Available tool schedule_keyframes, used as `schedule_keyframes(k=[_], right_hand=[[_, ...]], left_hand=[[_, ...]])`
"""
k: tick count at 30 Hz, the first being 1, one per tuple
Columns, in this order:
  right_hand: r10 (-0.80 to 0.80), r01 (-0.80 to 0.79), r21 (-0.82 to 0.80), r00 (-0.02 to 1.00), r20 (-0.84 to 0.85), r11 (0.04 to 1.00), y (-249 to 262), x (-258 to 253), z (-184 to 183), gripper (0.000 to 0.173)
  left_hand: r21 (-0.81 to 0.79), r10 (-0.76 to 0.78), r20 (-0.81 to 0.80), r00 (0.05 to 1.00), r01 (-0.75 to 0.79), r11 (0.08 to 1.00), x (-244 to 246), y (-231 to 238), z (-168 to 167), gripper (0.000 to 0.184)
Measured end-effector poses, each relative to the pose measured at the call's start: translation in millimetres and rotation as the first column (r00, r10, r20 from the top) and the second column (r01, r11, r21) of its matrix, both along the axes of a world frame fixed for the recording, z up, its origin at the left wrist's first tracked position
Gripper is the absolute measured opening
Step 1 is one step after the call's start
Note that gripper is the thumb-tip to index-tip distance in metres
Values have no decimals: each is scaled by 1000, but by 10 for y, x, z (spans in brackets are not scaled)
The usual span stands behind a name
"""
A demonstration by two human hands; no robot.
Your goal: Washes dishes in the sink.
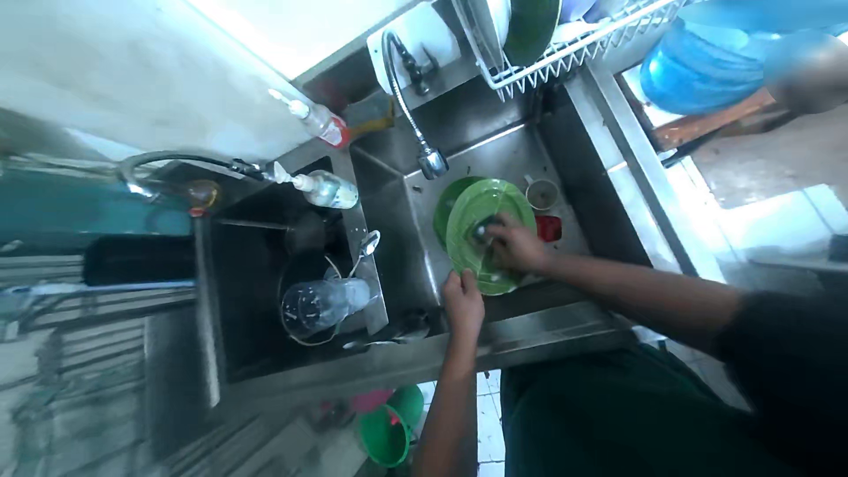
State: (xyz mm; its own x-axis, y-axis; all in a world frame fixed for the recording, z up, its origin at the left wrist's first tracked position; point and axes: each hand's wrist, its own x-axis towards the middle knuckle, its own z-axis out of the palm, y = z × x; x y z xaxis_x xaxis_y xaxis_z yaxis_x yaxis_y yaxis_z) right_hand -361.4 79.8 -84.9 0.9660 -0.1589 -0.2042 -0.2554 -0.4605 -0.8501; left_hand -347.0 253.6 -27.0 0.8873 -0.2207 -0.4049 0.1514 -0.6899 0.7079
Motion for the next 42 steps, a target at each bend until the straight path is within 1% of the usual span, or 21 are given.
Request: schedule_keyframes(k=[2, 4, 7, 9, 10, 12, 14, 16, 18, 19, 21, 22, 24, 26, 28, 31, 33, 34, 36, 39, 42], right_hand=[[-170, 166, -77, 984, -45, 983, -360, 281, -225, 29], [-210, 207, -64, 977, -29, 976, -427, 517, -166, 30], [-26, 20, 43, 989, 144, 999, 121, 376, 5, 22], [138, -145, 71, 985, 101, 987, 215, 62, 129, 23], [154, -156, 48, 987, 41, 987, 123, -45, 120, 26], [41, -43, -18, 994, -99, 999, -211, -11, -49, 34], [-136, 126, -88, 983, -122, 988, -495, 250, -239, 37], [-180, 178, -76, 983, -30, 981, -444, 495, -147, 32], [-54, 60, -38, 991, 126, 997, -67, 385, -47, 28], [42, -41, -10, 991, 127, 999, 81, 207, 39, 24], [185, -184, 12, 983, -1, 983, 122, -171, 108, 25], [181, -182, 1, 979, -93, 983, 29, -275, 85, 26], [28, -41, -55, 975, -220, 998, -262, -221, -45, 28], [-185, 164, -124, 966, -178, 979, -485, 54, -214, 31], [-245, 233, -107, 963, -114, 967, -475, 363, -154, 31], [-33, 39, -55, 994, 106, 998, 22, 222, -57, 25], [143, -142, -14, 989, 50, 990, 143, -118, 51, 25], [151, -151, -21, 988, -20, 988, 75, -247, 69, 25], [-10, 1, -72, 991, -135, 997, -232, -259, 41, 27], [-287, 270, -145, 950, -119, 952, -603, 168, -55, 31], [-169, 170, -88, 985, 13, 982, -400, 435, -34, 30]], left_hand=[[-57, -26, -30, 999, 24, 998, -90, 17, 56, 26], [-128, -2, -78, 997, -8, 992, -101, -33, 29, 25], [-143, 87, -108, 990, -102, 984, 51, -100, -79, 29], [-111, 79, -38, 996, -83, 990, 137, -39, -112, 27], [-86, 53, -1, 999, -53, 995, 151, -1, -102, 27], [-43, 5, 8, 1000, -5, 999, 133, 32, -80, 27], [-54, -24, -62, 998, 21, 998, 80, 16, -83, 28], [-106, 15, -118, 993, -28, 994, 83, -81, -102, 29], [-153, 82, -146, 986, -105, 983, 123, -138, -133, 31], [-168, 103, -146, 984, -127, 978, 159, -124, -163, 31], [-147, 92, -101, 991, -106, 983, 193, -39, -199, 29], [-111, 65, -68, 996, -73, 991, 192, -3, -186, 28], [-41, 9, -80, 997, -13, 999, 158, 44, -160, 28], [-75, 7, -135, 991, -17, 997, 100, 49, -209, 28], [-152, 44, -182, 982, -72, 986, 75, -36, -222, 28], [-248, 141, -224, 964, -196, 949, 120, -128, -240, 29], [-262, 164, -209, 964, -217, 940, 168, -94, -254, 29], [-256, 161, -201, 966, -211, 943, 165, -77, -234, 27], [-249, 129, -223, 966, -184, 951, 116, -53, -207, 26], [-259, 64, -292, 954, -144, 955, -27, -52, -228, 27], [-303, 75, -300, 951, -169, 938, -26, -152, -232, 27]])
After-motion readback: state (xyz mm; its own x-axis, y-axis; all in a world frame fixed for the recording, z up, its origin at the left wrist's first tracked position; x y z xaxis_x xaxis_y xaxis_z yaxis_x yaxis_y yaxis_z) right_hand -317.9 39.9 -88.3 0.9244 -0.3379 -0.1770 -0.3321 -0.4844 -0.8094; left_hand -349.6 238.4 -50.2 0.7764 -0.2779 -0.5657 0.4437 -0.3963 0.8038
